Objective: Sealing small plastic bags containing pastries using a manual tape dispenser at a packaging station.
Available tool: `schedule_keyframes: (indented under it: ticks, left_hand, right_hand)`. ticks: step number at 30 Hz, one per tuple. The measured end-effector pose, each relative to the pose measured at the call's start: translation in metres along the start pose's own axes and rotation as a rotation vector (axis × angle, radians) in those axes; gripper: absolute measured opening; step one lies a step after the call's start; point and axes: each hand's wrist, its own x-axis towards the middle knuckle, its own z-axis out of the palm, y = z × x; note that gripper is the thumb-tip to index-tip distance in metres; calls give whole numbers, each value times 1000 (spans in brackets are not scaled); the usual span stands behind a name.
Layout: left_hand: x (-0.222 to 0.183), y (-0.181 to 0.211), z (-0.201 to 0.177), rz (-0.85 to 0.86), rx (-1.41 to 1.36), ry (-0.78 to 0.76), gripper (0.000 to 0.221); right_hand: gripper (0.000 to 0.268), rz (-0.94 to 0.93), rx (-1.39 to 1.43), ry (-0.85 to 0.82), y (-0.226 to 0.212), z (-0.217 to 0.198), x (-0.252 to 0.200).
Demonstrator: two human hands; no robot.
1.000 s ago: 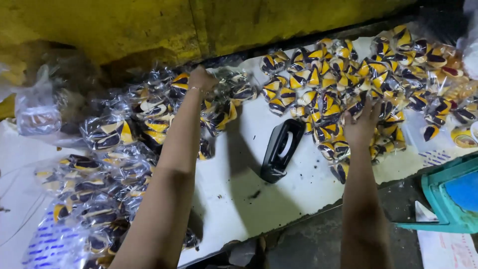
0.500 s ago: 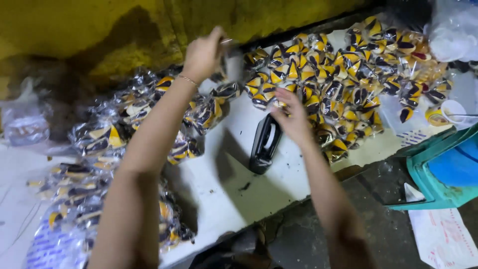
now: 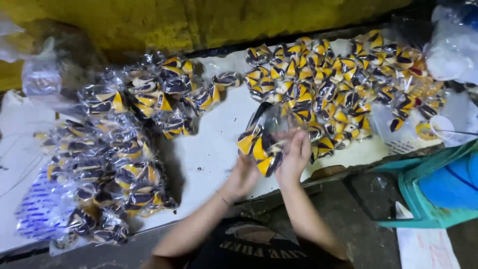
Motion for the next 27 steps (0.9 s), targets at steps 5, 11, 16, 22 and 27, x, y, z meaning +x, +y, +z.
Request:
schedule_keyframes:
  ticks: [5,11,16,22,27]
  left_hand:
    - [-7,2,47,23,6,345,58]
    - [-20,1,51,132,-153,315,42]
    - [-24,-3,59,213,0,275,82]
    - [-27,56,22,415,925,190,60]
    - [-47,66,-20,-183,910,53,14]
  right_hand:
    - [26,112,-6,140,-14,-7,-35]
    - [55,159,81,-356,18,-79,21]
    - [18,143,-110,-537,-1,-45,-16]
    - [10,-266,-513,-791,5,-55,15]
    - [49,-399,-553,-934,31,-71,-31]
